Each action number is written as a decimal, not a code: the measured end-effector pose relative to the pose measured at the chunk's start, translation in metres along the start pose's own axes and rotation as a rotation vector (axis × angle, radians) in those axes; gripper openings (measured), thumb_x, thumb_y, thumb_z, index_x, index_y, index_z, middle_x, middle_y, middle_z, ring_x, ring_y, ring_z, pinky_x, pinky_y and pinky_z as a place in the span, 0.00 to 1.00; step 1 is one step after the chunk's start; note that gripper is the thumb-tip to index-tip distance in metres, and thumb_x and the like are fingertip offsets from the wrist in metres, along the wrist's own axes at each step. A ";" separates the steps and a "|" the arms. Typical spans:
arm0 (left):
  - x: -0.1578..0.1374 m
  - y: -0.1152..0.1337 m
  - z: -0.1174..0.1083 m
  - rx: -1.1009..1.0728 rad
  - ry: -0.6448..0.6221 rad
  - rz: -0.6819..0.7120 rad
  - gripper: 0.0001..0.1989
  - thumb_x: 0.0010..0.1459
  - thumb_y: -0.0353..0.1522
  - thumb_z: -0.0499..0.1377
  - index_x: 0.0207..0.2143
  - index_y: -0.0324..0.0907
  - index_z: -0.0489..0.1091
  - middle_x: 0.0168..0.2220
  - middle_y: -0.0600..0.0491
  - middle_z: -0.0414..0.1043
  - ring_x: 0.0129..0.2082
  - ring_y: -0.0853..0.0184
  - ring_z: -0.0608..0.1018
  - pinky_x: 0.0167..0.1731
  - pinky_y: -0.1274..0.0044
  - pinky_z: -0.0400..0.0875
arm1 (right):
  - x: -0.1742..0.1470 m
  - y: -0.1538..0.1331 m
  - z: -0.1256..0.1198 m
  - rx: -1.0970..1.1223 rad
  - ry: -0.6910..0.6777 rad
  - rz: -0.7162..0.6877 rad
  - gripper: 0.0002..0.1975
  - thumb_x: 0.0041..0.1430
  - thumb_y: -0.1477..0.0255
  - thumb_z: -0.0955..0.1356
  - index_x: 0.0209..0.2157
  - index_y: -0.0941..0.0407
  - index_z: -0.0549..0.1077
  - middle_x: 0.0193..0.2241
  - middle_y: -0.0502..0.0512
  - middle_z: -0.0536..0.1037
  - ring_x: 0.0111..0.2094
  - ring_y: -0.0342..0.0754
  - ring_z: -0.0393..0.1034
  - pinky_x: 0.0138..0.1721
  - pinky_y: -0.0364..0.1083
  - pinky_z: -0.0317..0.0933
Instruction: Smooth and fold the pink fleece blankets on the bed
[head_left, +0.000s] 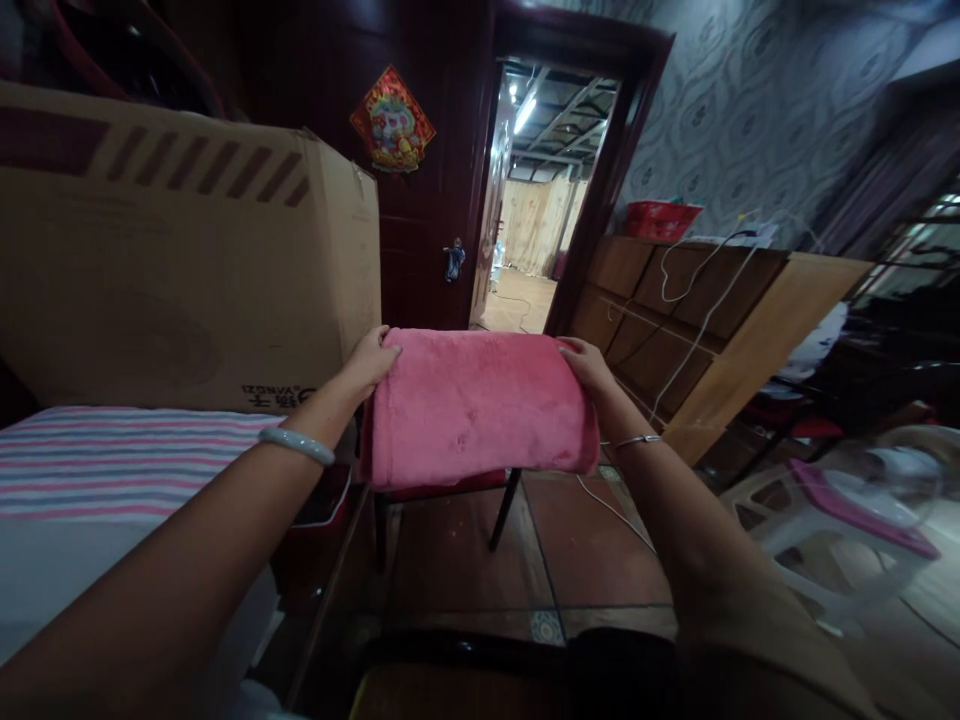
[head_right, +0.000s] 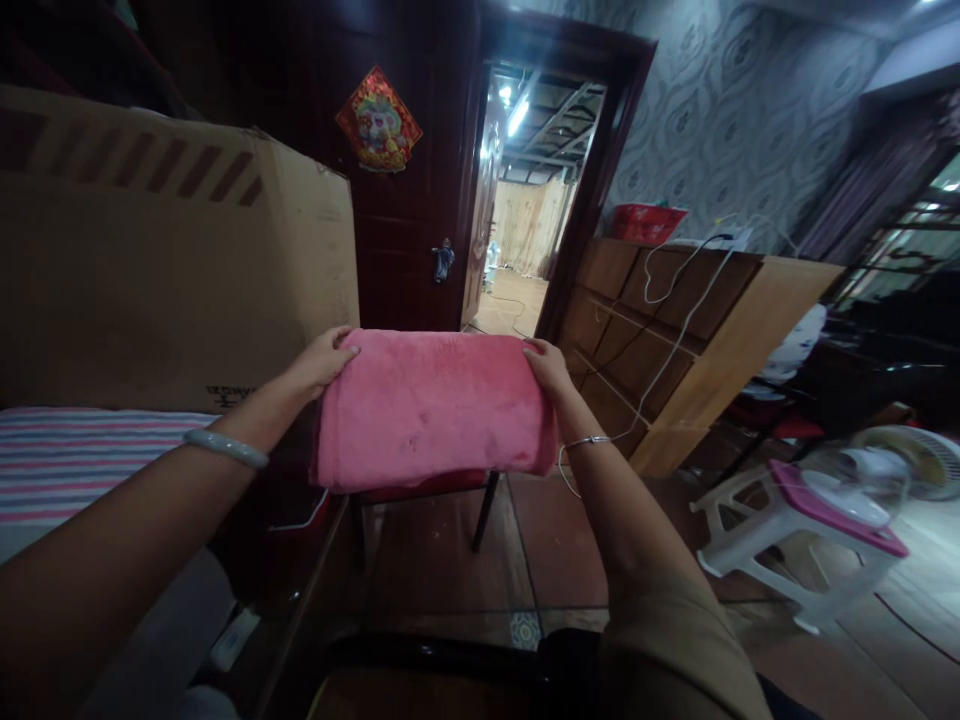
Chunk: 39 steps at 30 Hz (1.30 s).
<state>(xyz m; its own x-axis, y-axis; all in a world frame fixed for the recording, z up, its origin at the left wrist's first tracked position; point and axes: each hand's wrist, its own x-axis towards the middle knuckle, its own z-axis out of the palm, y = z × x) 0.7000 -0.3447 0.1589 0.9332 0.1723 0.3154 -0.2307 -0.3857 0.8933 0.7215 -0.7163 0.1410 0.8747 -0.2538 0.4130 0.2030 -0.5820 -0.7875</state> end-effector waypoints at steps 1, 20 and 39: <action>-0.002 0.005 -0.002 0.049 0.019 0.028 0.29 0.53 0.29 0.62 0.59 0.39 0.69 0.61 0.39 0.69 0.63 0.50 0.70 0.66 0.60 0.61 | -0.004 -0.004 0.001 -0.054 0.032 -0.032 0.18 0.58 0.67 0.68 0.47 0.60 0.80 0.50 0.69 0.80 0.55 0.61 0.71 0.59 0.60 0.62; -0.039 0.005 0.035 0.938 -0.242 0.545 0.49 0.51 0.58 0.62 0.67 0.40 0.61 0.62 0.35 0.67 0.61 0.40 0.68 0.65 0.50 0.54 | -0.042 -0.066 0.061 -0.653 -0.286 -0.636 0.30 0.70 0.50 0.62 0.62 0.57 0.71 0.56 0.65 0.77 0.56 0.62 0.70 0.58 0.56 0.59; -0.051 -0.005 0.033 0.950 -0.162 0.602 0.51 0.50 0.55 0.66 0.70 0.43 0.57 0.68 0.35 0.59 0.67 0.40 0.61 0.68 0.47 0.47 | -0.040 -0.059 0.048 -0.583 -0.273 -0.688 0.28 0.70 0.50 0.61 0.64 0.48 0.68 0.62 0.56 0.73 0.61 0.56 0.67 0.64 0.55 0.57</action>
<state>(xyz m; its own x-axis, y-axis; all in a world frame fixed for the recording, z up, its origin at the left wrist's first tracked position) 0.6629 -0.3819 0.1276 0.7819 -0.3662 0.5045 -0.4156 -0.9094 -0.0159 0.6955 -0.6347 0.1493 0.7327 0.4365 0.5222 0.5256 -0.8503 -0.0266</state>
